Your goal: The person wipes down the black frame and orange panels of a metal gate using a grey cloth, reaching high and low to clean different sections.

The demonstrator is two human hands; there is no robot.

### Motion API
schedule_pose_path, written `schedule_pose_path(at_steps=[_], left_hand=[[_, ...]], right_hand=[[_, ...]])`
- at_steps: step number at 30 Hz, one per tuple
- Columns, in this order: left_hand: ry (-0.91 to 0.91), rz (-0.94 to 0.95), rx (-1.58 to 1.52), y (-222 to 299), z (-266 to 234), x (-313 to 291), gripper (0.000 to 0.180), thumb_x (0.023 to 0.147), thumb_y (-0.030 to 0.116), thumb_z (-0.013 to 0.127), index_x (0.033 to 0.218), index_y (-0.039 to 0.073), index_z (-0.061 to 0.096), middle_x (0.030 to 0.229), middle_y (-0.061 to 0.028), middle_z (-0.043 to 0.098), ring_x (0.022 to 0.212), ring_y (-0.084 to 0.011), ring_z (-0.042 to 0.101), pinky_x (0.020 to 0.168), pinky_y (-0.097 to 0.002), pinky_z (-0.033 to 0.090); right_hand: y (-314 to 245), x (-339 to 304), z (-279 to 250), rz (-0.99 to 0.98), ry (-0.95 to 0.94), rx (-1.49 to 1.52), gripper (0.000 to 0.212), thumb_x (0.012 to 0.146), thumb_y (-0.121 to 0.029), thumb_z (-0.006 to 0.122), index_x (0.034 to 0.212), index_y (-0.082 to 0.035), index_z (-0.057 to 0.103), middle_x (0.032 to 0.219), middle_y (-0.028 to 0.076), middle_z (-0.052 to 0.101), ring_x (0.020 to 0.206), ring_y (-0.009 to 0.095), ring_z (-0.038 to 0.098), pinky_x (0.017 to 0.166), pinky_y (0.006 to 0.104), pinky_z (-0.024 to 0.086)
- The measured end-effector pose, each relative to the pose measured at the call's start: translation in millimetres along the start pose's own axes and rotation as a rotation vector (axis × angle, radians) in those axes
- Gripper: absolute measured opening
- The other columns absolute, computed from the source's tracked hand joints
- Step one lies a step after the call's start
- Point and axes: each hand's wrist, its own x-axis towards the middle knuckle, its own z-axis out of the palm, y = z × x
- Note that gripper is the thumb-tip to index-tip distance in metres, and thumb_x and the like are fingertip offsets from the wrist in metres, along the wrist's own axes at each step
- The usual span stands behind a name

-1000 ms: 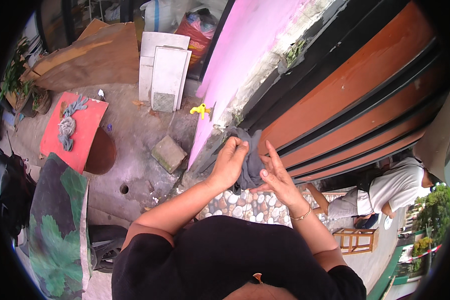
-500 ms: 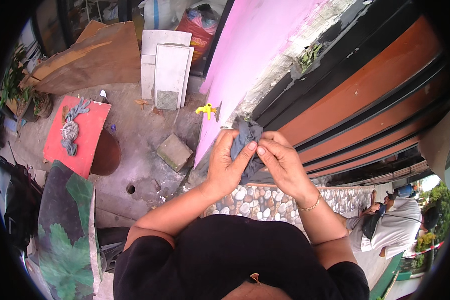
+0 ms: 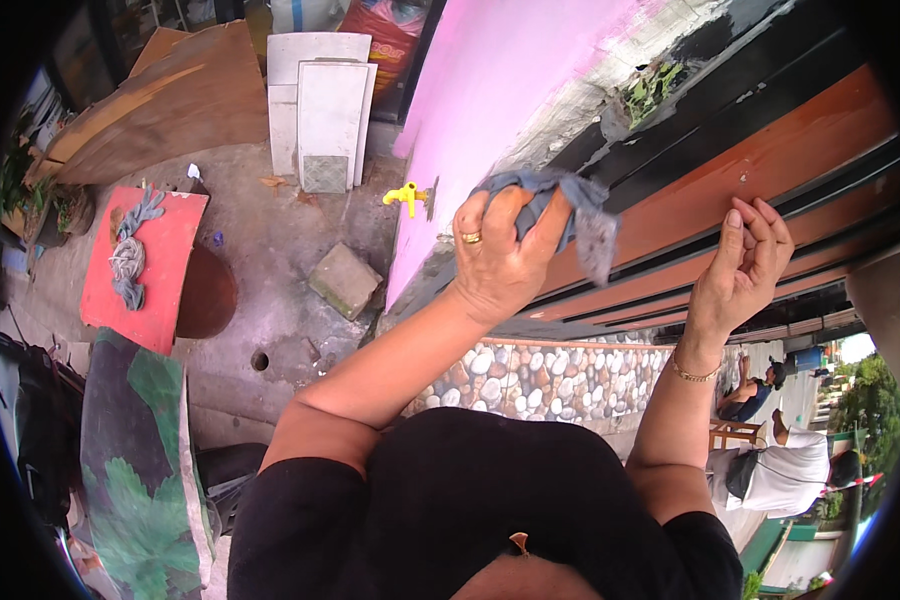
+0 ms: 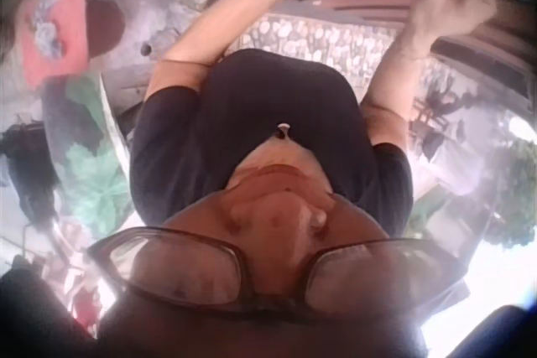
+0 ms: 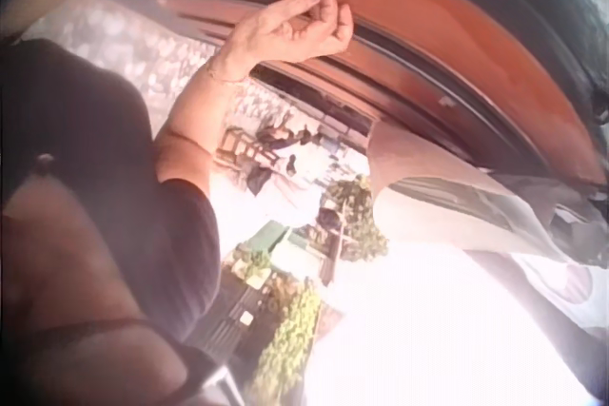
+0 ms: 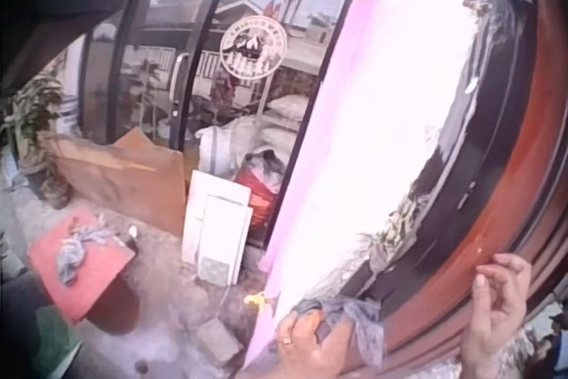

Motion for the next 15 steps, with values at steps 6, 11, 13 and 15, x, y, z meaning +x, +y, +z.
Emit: schedule_pose_path(at_steps=[6,11,13,15], left_hand=[[-0.299,0.208,0.068,-56.3,-21.9,-119.5,0.039,0.075,0.021,0.068,0.112,0.031,0.066,0.112,-0.004,0.039,0.102,-0.0284,0.039,0.083,-0.0415,0.039],[-0.945,0.012,-0.028,-67.8,-75.4,-154.8,0.046,0.071,0.017,0.073,0.117,0.017,0.066,0.109,-0.0107,0.048,0.1,-0.0312,0.046,0.082,-0.0404,0.043],[-1.12,-0.218,-0.129,-64.2,-80.5,-158.2,0.049,0.071,0.016,0.074,0.119,0.012,0.065,0.108,-0.0135,0.05,0.098,-0.0328,0.048,0.082,-0.0401,0.044],[-0.886,-0.66,-0.288,-52.9,-73.0,-159.1,0.054,0.074,0.017,0.077,0.124,0.006,0.06,0.107,-0.0174,0.05,0.095,-0.0337,0.05,0.083,-0.0401,0.045]], right_hand=[[-1.3,-24.6,0.6,0.049,-0.043,-0.152,0.01,0.088,-0.008,0.068,0.097,-0.004,0.069,0.111,0.009,0.054,0.107,0.019,0.049,0.087,0.0304,0.042],[-17.8,-61.9,-9.9,0.322,-0.474,0.115,0.01,0.086,-0.006,0.068,0.095,0.0,0.067,0.088,0.011,0.061,0.08,0.018,0.059,0.069,0.0304,0.048],[-13.9,-91.7,-12.3,0.482,-0.861,0.151,0.023,0.088,-0.018,0.07,0.102,0.001,0.067,0.086,0.012,0.065,0.079,0.02,0.062,0.07,0.0337,0.051],[-8.9,-127.2,-12.4,0.833,-1.245,0.267,0.047,0.09,-0.033,0.069,0.125,-0.003,0.06,0.106,0.019,0.066,0.103,0.028,0.062,0.088,0.0385,0.05]])
